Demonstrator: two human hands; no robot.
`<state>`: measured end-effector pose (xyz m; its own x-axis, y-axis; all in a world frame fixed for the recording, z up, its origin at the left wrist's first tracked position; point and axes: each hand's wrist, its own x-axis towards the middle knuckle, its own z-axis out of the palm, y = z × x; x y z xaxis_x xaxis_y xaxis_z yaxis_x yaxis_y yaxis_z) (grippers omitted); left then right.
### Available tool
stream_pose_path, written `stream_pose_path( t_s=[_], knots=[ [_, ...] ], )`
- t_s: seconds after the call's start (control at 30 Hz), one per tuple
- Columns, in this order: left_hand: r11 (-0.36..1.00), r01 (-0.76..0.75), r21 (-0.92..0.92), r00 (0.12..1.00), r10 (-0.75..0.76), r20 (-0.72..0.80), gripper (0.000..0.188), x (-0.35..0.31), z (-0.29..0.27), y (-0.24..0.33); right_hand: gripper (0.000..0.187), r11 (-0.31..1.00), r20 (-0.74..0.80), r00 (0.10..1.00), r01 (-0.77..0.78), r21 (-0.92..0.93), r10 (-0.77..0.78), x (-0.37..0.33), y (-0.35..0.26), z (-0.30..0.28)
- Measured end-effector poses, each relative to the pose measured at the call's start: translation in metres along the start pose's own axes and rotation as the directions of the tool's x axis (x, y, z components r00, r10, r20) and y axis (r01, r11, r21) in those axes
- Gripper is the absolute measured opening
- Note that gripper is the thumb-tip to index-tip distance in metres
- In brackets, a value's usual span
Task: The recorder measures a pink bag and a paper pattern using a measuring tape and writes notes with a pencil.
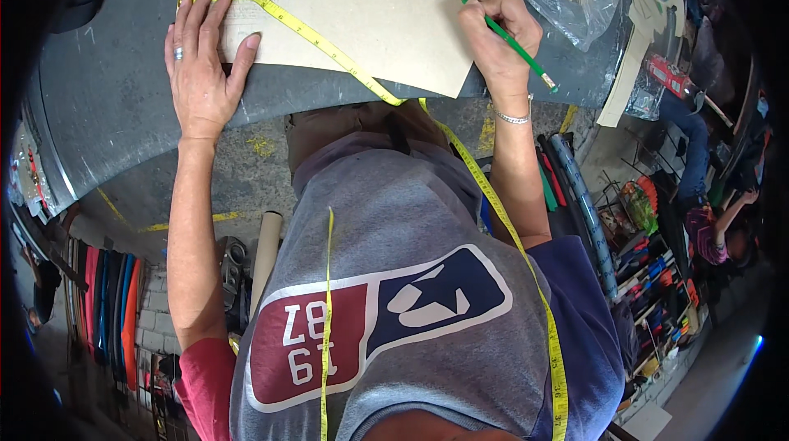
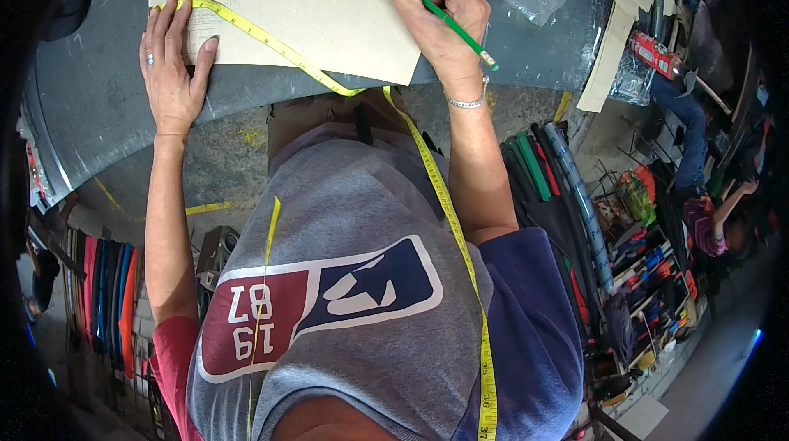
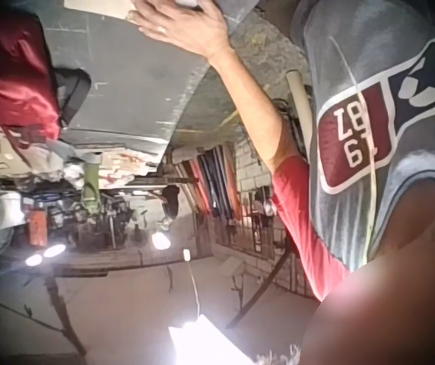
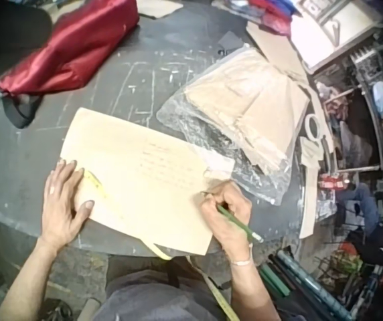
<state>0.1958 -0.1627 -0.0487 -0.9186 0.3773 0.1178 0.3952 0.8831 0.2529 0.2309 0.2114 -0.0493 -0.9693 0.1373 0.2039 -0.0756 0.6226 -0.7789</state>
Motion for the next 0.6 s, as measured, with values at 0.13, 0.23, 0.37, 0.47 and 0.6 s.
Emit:
stream_pose_path(
  t_s=[0.13,0.23,0.37,0.47,0.6],
  knots=[
    [1.0,-0.009,-0.014,1.0,0.009,-0.009,0.065,-0.0003,-0.0001,-0.0012,0.015,0.999,0.063,0.997,0.042,-0.001,-0.042,0.0014,0.0019,-0.0062],
    [1.0,-0.005,-0.013,1.0,0.005,-0.003,0.064,0.0005,0.001,-0.0012,0.015,0.999,-0.004,0.999,0.045,0.008,-0.045,0.0023,-0.0009,-0.0012],
    [1.0,-0.008,0.002,1.0,0.008,-0.001,0.064,-0.0017,0.0005,-0.001,0.015,0.999,-0.026,0.999,0.024,-0.031,-0.024,0.0016,-0.0025,-0.0006],
    [1.0,-0.013,0.0,1.0,0.013,-0.003,0.065,0.0002,0.001,-0.0018,0.015,0.999,0.028,0.998,0.05,-0.02,-0.05,0.001,0.001,-0.0037],
    [1.0,-0.016,-0.009,1.0,0.016,-0.012,0.065,0.0005,0.0003,-0.001,0.016,1.0,-0.002,1.0,0.022,0.008,-0.022,0.0013,-0.0012,-0.0026]
  ],
)
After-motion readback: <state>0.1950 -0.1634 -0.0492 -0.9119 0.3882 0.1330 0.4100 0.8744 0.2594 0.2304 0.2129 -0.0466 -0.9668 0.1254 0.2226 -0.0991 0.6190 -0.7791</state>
